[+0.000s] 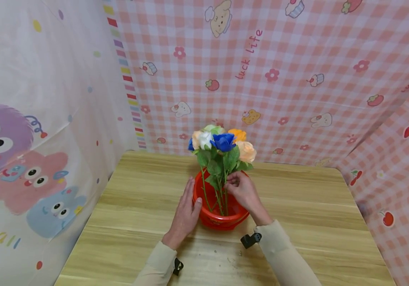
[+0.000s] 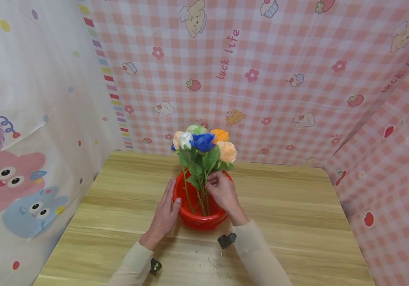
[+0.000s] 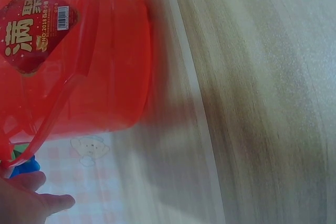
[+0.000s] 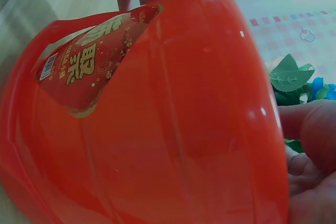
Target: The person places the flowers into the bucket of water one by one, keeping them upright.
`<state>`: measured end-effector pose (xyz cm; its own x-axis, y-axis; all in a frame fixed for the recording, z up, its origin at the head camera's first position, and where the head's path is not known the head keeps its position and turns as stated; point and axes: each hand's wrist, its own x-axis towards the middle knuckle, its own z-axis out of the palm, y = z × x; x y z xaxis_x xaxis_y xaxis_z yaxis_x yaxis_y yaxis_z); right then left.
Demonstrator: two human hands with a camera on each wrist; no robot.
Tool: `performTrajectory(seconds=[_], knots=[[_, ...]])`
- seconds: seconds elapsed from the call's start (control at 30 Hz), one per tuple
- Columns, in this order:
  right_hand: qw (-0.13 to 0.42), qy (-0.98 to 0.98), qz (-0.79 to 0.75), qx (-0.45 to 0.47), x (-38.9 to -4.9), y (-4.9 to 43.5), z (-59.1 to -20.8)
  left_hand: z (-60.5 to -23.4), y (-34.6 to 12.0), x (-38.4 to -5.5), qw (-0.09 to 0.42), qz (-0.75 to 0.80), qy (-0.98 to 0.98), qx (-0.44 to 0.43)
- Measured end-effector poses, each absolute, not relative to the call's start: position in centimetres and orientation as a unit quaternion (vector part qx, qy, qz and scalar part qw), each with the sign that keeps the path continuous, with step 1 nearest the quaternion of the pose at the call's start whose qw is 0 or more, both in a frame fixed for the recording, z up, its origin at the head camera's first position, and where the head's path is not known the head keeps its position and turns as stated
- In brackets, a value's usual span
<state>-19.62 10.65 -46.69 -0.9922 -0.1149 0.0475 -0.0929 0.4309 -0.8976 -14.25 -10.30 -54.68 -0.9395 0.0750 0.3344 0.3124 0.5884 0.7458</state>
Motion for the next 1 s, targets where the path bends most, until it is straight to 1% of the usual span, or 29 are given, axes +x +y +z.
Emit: performTrajectory(seconds=[0.1, 0.37, 0.6, 0.8, 1.0], knots=[[0.009, 0.864, -0.500, -0.056, -19.7, 10.4, -46.7, -54.7, -10.3, -14.2, 0.133, -0.442, -0.880, -0.110], [0.035, 0.897, -0.439, -0.041, -20.0, 10.2, -46.6, -54.8, -10.2, -14.3, 0.131, -0.446, -0.878, -0.113], [0.050, 0.901, -0.429, -0.036, -20.0, 10.4, -46.3, -54.7, -10.2, -14.4, 0.131, -0.441, -0.880, -0.115], [0.040, 0.889, -0.455, -0.041, -19.4, 11.2, -45.7, -54.2, -10.5, -14.4, 0.112, -0.418, -0.895, -0.108], [0.028, 0.883, -0.466, -0.045, -18.4, 12.2, -45.3, -53.4, -11.2, -14.3, 0.109, -0.384, -0.912, -0.095]])
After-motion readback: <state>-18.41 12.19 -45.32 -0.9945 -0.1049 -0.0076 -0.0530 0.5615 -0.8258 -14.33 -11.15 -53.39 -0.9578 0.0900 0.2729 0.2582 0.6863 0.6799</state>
